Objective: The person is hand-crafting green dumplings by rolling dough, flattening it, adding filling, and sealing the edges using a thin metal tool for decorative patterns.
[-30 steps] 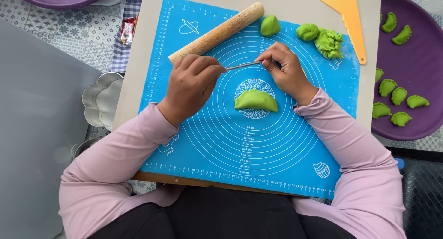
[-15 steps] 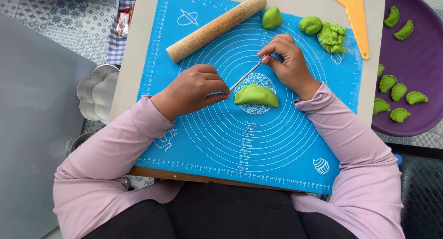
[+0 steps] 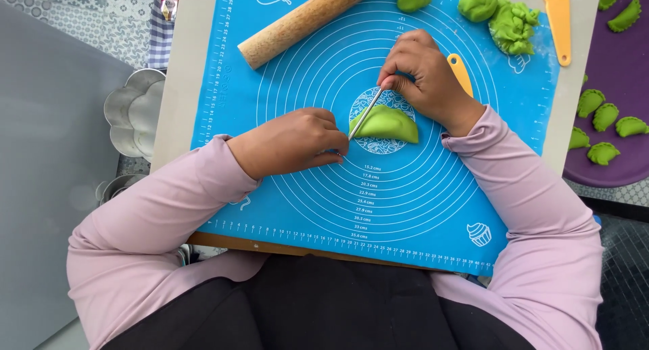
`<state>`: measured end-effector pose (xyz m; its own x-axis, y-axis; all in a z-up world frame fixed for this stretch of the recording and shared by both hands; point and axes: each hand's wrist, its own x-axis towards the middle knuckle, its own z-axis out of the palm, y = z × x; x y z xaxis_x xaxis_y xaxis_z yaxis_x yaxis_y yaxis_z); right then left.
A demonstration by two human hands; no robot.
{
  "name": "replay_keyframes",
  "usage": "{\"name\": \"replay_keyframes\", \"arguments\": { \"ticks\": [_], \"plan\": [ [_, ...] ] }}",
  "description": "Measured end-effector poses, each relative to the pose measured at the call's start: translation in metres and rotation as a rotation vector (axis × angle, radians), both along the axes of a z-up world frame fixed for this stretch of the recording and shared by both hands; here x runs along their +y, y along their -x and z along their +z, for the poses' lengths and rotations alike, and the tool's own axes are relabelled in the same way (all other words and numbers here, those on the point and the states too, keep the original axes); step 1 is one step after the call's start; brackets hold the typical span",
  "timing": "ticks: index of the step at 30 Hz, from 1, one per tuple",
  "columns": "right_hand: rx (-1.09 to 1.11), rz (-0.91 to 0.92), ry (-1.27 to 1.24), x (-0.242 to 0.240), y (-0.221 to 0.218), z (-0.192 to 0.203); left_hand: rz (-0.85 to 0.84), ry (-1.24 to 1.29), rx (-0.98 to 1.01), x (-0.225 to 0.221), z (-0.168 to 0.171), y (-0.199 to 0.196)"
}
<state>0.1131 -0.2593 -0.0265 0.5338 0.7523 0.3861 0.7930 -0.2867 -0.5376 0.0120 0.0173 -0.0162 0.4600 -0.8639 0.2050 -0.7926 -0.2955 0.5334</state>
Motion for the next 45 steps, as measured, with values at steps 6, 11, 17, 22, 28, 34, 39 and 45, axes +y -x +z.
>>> {"name": "replay_keyframes", "arguments": {
  "ticks": [6, 11, 17, 22, 28, 34, 39, 45],
  "plan": [
    [-0.022, -0.016, 0.02, -0.001, -0.002, -0.006, 0.029, 0.01, -0.085, -0.008, -0.01, 0.001],
    [-0.009, -0.041, 0.035, 0.0, 0.0, -0.002, 0.137, -0.05, -0.053, -0.013, -0.014, 0.005],
    [0.033, -0.065, 0.08, 0.003, 0.001, 0.002, 0.205, -0.052, 0.029, -0.021, -0.023, 0.014],
    [0.029, -0.068, 0.107, 0.003, 0.002, -0.002, 0.296, -0.092, -0.001, -0.026, -0.023, 0.023],
    [-0.026, -0.136, 0.117, 0.003, 0.003, -0.001, 0.46, -0.083, 0.091, -0.024, -0.024, 0.018],
    [-0.02, -0.173, 0.136, 0.004, 0.004, -0.002, 0.423, -0.153, 0.036, -0.024, -0.014, 0.012],
    [0.002, -0.212, 0.155, 0.007, 0.005, 0.0, 0.515, -0.218, 0.053, -0.021, -0.003, 0.005],
    [-0.023, -0.271, 0.198, 0.008, 0.005, -0.003, 0.55, -0.241, 0.063, -0.014, -0.006, -0.003]
  ]
}}
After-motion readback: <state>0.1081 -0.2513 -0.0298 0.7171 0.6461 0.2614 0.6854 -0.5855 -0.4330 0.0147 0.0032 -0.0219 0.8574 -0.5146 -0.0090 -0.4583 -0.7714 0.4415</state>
